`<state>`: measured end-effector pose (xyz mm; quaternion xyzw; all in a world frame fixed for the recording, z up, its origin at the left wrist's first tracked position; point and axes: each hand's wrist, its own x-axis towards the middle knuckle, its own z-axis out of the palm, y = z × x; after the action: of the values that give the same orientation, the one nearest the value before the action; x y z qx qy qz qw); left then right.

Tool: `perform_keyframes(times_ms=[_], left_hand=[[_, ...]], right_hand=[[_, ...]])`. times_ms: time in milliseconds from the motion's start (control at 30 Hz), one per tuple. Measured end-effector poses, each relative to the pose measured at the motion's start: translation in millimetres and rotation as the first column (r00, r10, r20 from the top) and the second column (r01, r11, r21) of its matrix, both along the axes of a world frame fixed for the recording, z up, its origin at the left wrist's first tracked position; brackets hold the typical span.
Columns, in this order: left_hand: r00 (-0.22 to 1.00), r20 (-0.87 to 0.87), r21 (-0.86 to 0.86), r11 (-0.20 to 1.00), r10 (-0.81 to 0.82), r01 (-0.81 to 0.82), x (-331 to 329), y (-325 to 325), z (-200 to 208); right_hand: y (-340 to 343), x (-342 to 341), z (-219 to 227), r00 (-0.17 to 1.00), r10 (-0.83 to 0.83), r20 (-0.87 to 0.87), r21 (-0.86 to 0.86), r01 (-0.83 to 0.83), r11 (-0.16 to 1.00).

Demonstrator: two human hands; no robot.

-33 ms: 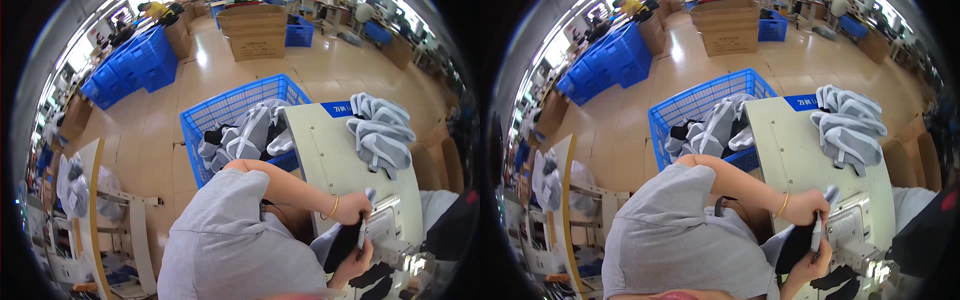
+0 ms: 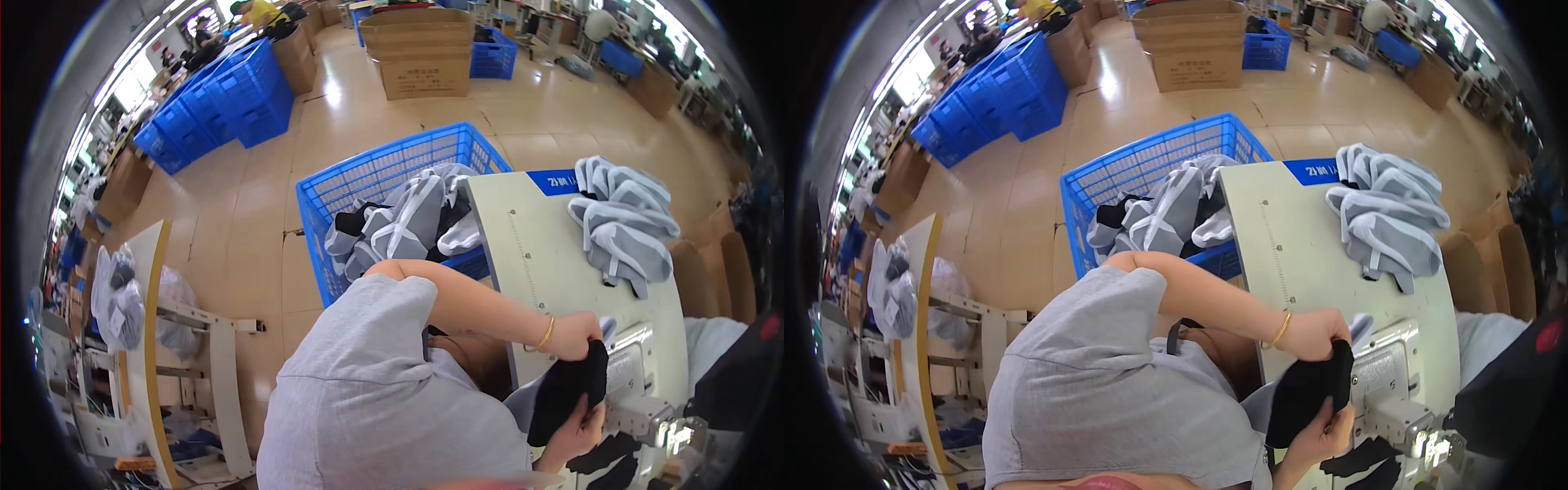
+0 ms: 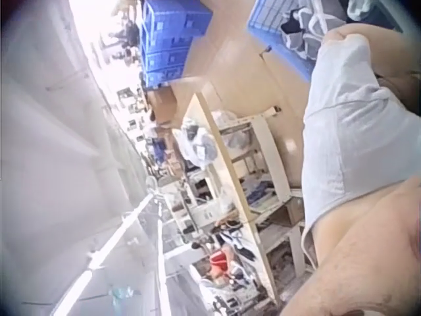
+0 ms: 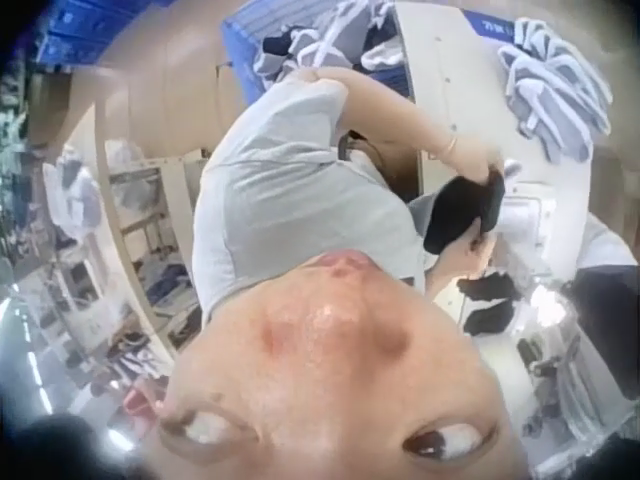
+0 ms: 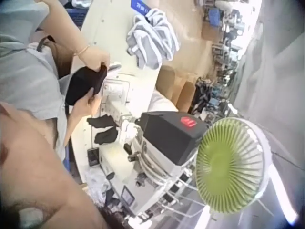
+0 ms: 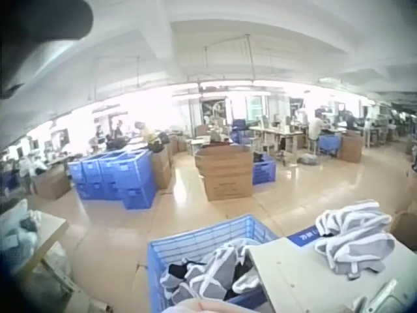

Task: The recorder is using an industrial sewing machine to stitch together components of a shoe upper, specifically a grey and black synthetic material.

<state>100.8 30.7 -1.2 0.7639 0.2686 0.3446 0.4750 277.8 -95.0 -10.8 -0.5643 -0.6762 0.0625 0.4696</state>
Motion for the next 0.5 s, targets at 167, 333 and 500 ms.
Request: perform_keyframes(times_ms=[167,333,500], left_hand=[[0.991,-0.010,-0.527,0.843,-0.133,0.108,-11.8,18.1,-7.2],[0.940,-0.331,0.312,0.950,0.085,0.024,-2.7,-5.9,36.2],[0.920,-0.258,0.577,0.811,0.295,-0.098,28.7,-35.6,34.5]], right_hand=[[6.5,0.7,-11.0,0.845,0.006,-0.535,-0.186,-0.124,0.975],[6.9,12.0,-5.8,0.871,-0.028,-0.490,-0.267,-0.120,0.956],[1.1,-5.9,1.1,0.822,-0.072,-0.565,-0.274,-0.105,0.956]])
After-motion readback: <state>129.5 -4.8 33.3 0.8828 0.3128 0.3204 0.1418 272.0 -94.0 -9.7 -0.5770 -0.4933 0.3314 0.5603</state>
